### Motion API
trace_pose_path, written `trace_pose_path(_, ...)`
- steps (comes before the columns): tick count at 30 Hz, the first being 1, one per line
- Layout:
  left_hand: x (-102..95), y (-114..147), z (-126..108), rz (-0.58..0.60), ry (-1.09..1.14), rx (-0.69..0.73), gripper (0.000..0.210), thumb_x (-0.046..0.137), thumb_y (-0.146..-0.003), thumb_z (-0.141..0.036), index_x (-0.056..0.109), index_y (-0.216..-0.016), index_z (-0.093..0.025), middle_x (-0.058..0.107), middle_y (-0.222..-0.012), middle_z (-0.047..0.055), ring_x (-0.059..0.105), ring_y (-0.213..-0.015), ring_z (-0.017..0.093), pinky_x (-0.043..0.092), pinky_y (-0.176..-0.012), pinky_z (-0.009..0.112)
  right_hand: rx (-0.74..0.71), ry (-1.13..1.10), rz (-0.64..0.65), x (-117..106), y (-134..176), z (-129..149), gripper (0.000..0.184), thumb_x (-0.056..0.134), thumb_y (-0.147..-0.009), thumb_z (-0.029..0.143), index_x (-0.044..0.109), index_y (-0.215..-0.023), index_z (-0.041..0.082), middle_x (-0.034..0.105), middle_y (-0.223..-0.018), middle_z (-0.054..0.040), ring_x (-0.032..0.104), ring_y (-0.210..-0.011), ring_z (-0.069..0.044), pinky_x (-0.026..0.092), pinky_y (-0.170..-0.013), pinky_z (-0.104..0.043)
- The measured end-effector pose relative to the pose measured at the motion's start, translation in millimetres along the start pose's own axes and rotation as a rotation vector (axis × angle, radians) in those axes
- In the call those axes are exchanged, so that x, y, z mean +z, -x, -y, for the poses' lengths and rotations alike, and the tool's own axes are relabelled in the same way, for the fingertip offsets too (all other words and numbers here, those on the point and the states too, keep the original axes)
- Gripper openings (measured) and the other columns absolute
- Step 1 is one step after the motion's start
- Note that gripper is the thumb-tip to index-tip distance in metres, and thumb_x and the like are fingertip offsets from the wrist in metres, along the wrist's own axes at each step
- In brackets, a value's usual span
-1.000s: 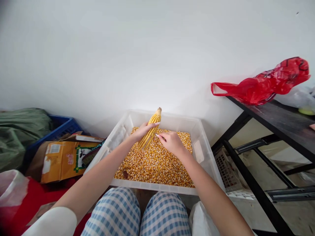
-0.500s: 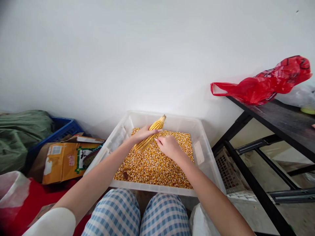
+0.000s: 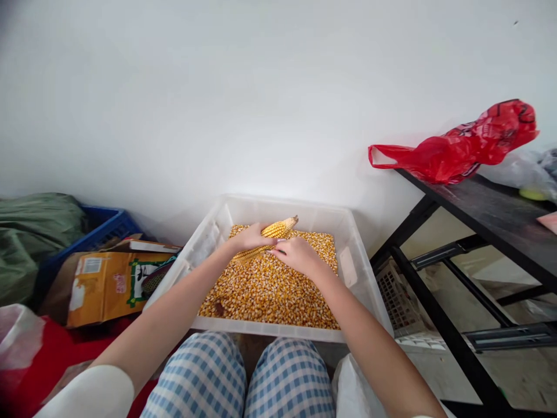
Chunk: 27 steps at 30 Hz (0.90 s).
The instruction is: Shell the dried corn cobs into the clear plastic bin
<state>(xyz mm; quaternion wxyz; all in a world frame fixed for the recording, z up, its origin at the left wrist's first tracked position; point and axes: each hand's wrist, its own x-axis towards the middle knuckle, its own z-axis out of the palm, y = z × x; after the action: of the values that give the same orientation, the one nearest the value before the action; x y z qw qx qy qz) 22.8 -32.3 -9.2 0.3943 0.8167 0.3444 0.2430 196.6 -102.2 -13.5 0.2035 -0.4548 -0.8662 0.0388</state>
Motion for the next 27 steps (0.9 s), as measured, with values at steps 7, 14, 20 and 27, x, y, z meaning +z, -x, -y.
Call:
trace_pose_path(7, -4.1, 0.8, -0.6, -0.048, 0.034, -0.015, 0.037, 0.059, -0.061, -0.036, 0.066, -0.092, -0.016, 0.066, -0.078, 0.002, 0.058, -0.069, 0.019, 0.043, -0.06, 0.025, 0.045, -0.018, -0.012, 1.6, 0.0, -0.8, 0.029, 0.046, -0.085, 0.036, 0.07, -0.081, 0.019, 0.069, -0.074, -0.0049, 0.058, -0.062, -0.013, 0.035, -0.06, -0.023)
trace_pose_path(14, -0.9, -0.4, -6.3, -0.168, 0.212, -0.097, 0.043, 0.058, -0.065, -0.049, 0.064, -0.089, -0.014, 0.063, -0.077, 0.002, 0.056, -0.07, 0.018, 0.043, -0.061, 0.025, 0.055, -0.023, -0.064, -5.1, -1.6, -4.1, 0.03, 0.044, -0.086, 0.035, 0.069, -0.081, 0.019, 0.069, -0.074, -0.0047, 0.058, -0.062, -0.013, 0.033, -0.06, -0.022)
trace_pose_path(20, 6.0, -4.8, -1.0, -0.383, 0.355, -0.195, 0.053, 0.058, -0.063, -0.057, 0.06, -0.091, -0.012, 0.061, -0.072, 0.004, 0.056, -0.07, 0.019, 0.044, -0.063, 0.026, 0.053, 0.173, -0.131, -2.0, -2.9, 3.8, 0.037, 0.037, -0.09, 0.032, 0.067, -0.074, 0.017, 0.067, -0.07, -0.006, 0.057, -0.061, -0.013, 0.031, -0.059, -0.024)
trace_pose_path(27, 5.6, -13.3, 8.6, -0.458, 0.693, -0.273, 0.056, 0.051, -0.066, -0.064, 0.051, -0.093, -0.015, 0.059, -0.062, 0.005, 0.058, -0.054, 0.017, 0.046, -0.05, 0.028, 0.091, 0.264, -0.092, 10.1, -3.0, 14.7, 0.037, 0.034, -0.09, 0.034, 0.063, -0.075, 0.017, 0.066, -0.066, -0.0055, 0.057, -0.059, -0.014, 0.03, -0.057, -0.024)
